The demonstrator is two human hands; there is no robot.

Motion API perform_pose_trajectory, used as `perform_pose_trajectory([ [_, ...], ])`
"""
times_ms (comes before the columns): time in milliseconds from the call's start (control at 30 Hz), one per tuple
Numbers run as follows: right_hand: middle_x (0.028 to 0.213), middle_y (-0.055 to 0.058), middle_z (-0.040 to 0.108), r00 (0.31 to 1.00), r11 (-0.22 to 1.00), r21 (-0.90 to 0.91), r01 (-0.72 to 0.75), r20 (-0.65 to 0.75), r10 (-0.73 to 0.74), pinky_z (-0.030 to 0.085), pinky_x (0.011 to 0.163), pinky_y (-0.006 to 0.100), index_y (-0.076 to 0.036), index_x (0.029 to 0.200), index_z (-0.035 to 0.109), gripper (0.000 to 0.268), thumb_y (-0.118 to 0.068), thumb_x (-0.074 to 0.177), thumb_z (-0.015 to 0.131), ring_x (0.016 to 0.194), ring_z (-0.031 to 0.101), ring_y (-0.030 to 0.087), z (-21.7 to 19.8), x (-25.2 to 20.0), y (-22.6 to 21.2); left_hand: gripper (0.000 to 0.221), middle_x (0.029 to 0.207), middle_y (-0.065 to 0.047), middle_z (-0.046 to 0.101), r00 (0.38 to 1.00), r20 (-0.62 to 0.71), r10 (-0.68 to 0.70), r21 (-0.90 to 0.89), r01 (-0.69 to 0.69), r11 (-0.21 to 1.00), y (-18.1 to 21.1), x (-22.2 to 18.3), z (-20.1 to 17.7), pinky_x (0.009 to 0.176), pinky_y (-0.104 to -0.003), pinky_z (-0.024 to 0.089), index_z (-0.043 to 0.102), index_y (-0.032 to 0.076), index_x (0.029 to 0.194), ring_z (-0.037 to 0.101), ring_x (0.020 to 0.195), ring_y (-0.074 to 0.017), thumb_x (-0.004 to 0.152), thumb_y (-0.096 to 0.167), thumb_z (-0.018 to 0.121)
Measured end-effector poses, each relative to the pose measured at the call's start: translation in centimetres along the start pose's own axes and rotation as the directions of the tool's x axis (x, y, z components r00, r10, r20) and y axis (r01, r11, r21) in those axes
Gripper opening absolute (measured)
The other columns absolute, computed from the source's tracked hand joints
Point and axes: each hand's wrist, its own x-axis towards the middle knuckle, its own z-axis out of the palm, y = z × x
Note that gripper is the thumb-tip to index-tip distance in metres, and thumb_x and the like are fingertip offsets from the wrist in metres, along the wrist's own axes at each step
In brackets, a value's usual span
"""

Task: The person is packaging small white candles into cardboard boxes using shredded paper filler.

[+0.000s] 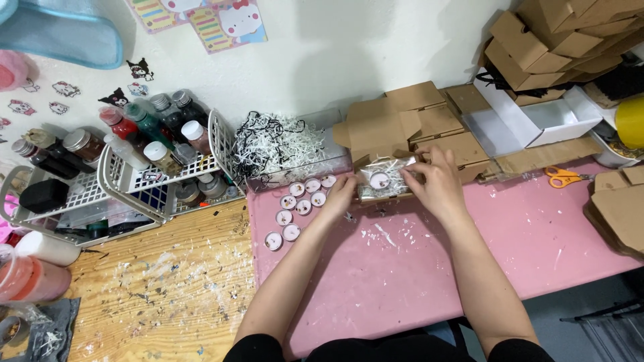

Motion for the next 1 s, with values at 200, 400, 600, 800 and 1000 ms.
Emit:
perform_pose_trajectory([
  [200, 0.143, 0.011, 0.058, 0.999, 0.982, 0.187, 0.034, 0.013, -0.037, 0.041, 0.113, 0.054, -0.009, 0.094, 0.083, 0.021, -0.026, 0.082, 0.081, 0.131, 0.048, 0.037, 0.7, 0.1, 0.2, 0.044, 0.094, -0.017, 0.056, 0.975, -0.015, 0.221, 0.061, -0.219, 0.974, -2.0, -1.6, -1.2, 0.054, -0.028, 0.045, 0.048, -0.001, 0.137, 0.054, 0.068, -0.0170, 0.112, 0.036, 0.044],
  [400, 0.149, 0.013, 0.055, 0.993, 0.775, 0.622, -0.111, 0.107, 0.055, 0.049, 0.106, 0.056, -0.006, 0.112, 0.052, 0.040, -0.026, 0.088, 0.077, 0.136, 0.055, 0.032, 2.4, 0.5, 1.0, 0.052, 0.149, -0.028, 0.043, 0.882, -0.100, 0.460, 0.329, -0.407, 0.852, 0.2, -4.8, -0.7, 0.121, -0.046, 0.030, 0.029, 0.000, 0.151, 0.038, 0.147, -0.0359, 0.116, 0.038, 0.033],
  [600, 0.141, 0.012, 0.053, 0.933, 0.335, 0.871, -0.359, 0.330, 0.143, 0.057, 0.095, 0.038, -0.010, 0.155, 0.026, 0.070, -0.015, 0.095, 0.060, 0.122, 0.058, 0.022, 3.3, 0.4, 0.7, 0.069, 0.172, -0.024, 0.005, 0.872, 0.000, 0.490, 0.105, -0.488, 0.867, 2.9, -7.0, 0.4, 0.128, -0.043, 0.014, 0.003, 0.006, 0.163, 0.008, 0.159, -0.0371, 0.106, 0.026, 0.036],
  [800, 0.127, 0.014, 0.060, 0.920, 0.165, 0.909, -0.383, 0.358, 0.161, 0.052, 0.095, 0.030, -0.009, 0.160, 0.030, 0.064, -0.013, 0.102, 0.058, 0.112, 0.060, 0.018, 5.6, 0.0, 1.1, 0.157, 0.167, -0.023, -0.016, 0.781, 0.207, 0.590, 0.305, -0.624, 0.719, 5.4, -9.1, -0.2, 0.125, -0.043, 0.009, -0.022, 0.008, 0.157, -0.003, 0.155, -0.0377, 0.050, 0.019, 0.092],
  [1000, 0.130, 0.009, 0.060, 0.849, 0.041, 0.859, -0.510, 0.495, 0.187, 0.056, 0.094, 0.033, -0.013, 0.154, 0.037, 0.056, -0.025, 0.102, 0.054, 0.117, 0.061, 0.018, 2.5, 0.6, -1.5, 0.149, 0.176, -0.025, 0.005, 0.805, 0.137, 0.577, 0.258, -0.591, 0.764, 4.2, -9.1, 0.2, 0.132, -0.044, 0.025, -0.020, 0.007, 0.166, 0.022, 0.162, -0.0357, 0.072, 0.027, 0.093],
])
